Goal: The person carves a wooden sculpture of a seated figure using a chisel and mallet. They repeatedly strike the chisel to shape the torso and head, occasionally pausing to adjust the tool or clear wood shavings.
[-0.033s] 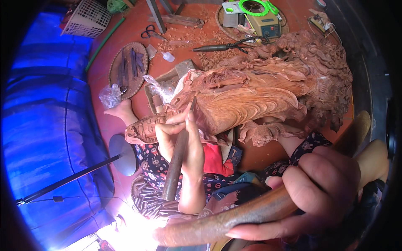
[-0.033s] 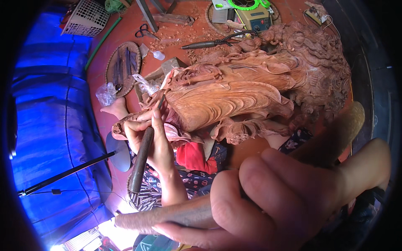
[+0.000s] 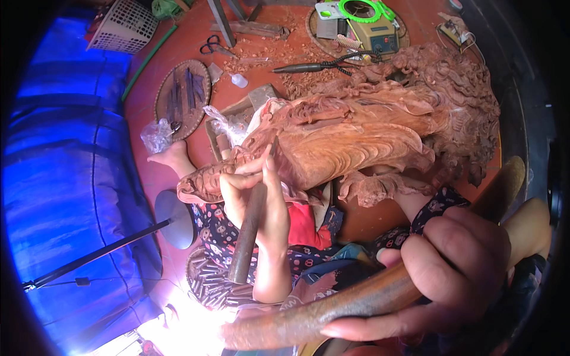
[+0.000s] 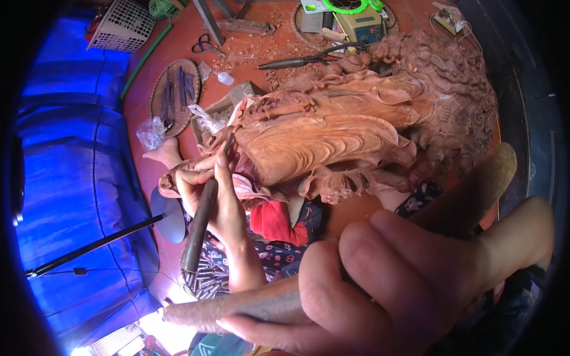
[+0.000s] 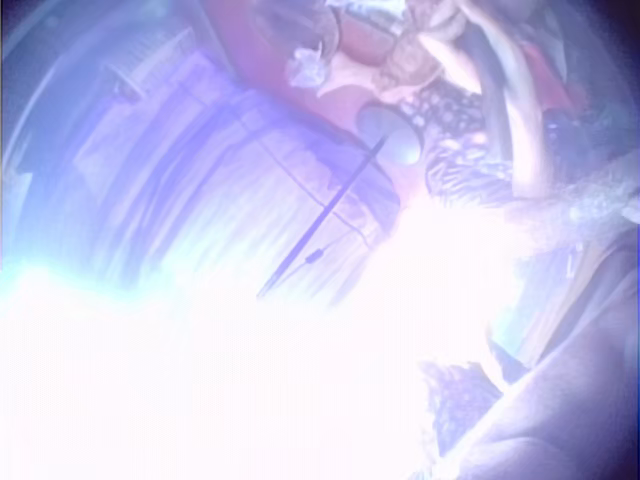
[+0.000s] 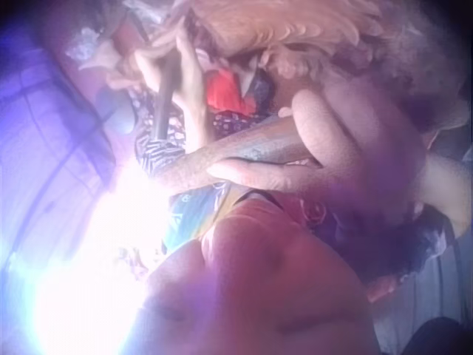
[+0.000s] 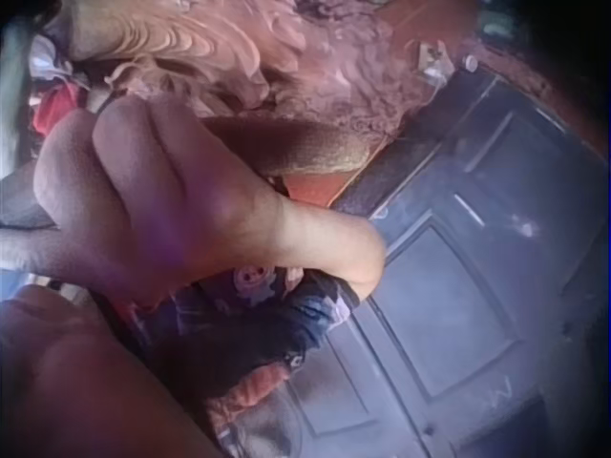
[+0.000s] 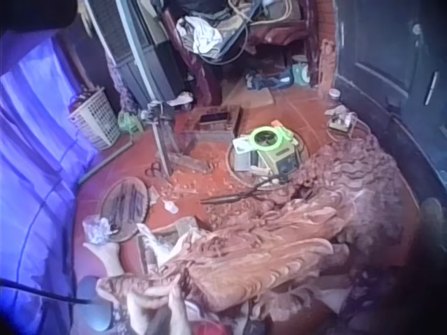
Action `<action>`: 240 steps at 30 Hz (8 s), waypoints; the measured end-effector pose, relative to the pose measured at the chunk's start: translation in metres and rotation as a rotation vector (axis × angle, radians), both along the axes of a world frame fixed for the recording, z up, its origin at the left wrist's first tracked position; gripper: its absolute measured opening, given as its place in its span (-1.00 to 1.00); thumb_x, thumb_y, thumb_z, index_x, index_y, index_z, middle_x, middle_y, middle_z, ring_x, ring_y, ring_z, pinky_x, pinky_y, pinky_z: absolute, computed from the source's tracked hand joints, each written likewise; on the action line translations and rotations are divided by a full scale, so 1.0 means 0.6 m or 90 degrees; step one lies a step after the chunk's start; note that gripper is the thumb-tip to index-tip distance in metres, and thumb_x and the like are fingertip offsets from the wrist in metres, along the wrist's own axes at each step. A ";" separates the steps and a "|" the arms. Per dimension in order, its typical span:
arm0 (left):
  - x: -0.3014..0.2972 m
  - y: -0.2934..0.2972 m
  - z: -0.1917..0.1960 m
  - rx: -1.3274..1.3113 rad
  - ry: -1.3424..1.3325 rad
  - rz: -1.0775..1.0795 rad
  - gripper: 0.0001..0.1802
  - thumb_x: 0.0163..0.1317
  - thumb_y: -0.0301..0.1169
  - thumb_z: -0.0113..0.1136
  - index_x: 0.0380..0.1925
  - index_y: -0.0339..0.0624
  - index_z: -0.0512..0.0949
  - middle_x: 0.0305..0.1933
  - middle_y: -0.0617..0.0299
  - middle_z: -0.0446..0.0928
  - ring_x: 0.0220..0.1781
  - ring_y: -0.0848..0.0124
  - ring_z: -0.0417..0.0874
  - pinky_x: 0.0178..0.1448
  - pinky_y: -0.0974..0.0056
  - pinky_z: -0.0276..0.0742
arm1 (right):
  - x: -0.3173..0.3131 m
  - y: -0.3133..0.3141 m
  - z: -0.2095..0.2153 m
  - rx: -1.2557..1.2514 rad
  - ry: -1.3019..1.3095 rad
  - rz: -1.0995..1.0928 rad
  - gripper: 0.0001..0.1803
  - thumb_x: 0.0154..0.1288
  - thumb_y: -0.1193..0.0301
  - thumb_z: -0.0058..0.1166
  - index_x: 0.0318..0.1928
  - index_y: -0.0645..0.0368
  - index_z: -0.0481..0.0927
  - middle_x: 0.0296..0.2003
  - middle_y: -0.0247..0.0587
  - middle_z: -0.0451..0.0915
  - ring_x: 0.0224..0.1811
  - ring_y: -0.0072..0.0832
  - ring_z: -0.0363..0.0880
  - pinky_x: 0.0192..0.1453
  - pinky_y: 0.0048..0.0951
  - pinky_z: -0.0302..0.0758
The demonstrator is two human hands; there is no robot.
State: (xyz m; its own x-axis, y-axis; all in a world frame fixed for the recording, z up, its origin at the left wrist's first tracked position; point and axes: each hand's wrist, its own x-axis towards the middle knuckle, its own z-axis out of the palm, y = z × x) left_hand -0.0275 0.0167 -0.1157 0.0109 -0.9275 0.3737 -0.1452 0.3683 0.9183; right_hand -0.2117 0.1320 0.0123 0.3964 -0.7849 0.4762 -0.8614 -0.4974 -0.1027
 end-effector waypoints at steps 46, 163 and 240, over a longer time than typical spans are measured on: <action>0.056 0.009 0.055 0.262 0.041 -0.427 -0.82 0.19 -0.47 0.22 -0.33 -0.30 0.41 -0.34 0.07 0.57 -0.44 0.36 0.65 -0.34 0.34 0.55 | -0.155 0.004 -0.052 0.407 -0.441 -0.118 -0.15 -0.26 0.46 0.36 0.19 0.34 0.39 -0.49 -0.39 0.45 -0.50 -0.55 0.46 -0.38 -0.58 0.38; -0.199 -0.150 0.048 -0.019 -0.123 0.010 -0.70 0.27 -0.42 0.06 -0.06 -0.36 0.56 -0.31 -0.20 0.60 -0.33 -0.11 0.65 -0.23 -0.03 0.57 | -0.188 -0.136 -0.061 0.466 -0.502 -0.384 -0.20 0.10 0.58 0.23 0.37 0.23 0.20 -0.41 -0.40 0.45 -0.47 -0.71 0.40 -0.40 -0.66 0.39; -0.184 -0.132 0.052 -0.082 -0.129 0.009 -0.66 0.20 -0.48 0.12 -0.04 -0.43 0.53 -0.40 -0.17 0.55 -0.43 -0.02 0.66 -0.39 0.06 0.57 | -0.221 -0.160 -0.039 0.355 -0.445 -0.373 -0.17 0.10 0.57 0.23 0.40 0.16 0.19 -0.29 -0.35 0.49 -0.39 -0.71 0.42 -0.38 -0.66 0.38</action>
State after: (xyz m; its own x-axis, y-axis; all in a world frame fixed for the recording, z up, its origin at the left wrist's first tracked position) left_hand -0.1380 -0.0628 -0.0842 -0.0632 -0.8721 0.4853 -0.3275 0.4774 0.8153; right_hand -0.3441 0.0358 -0.0110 -0.3353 -0.9416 -0.0326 -0.6132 0.2443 -0.7512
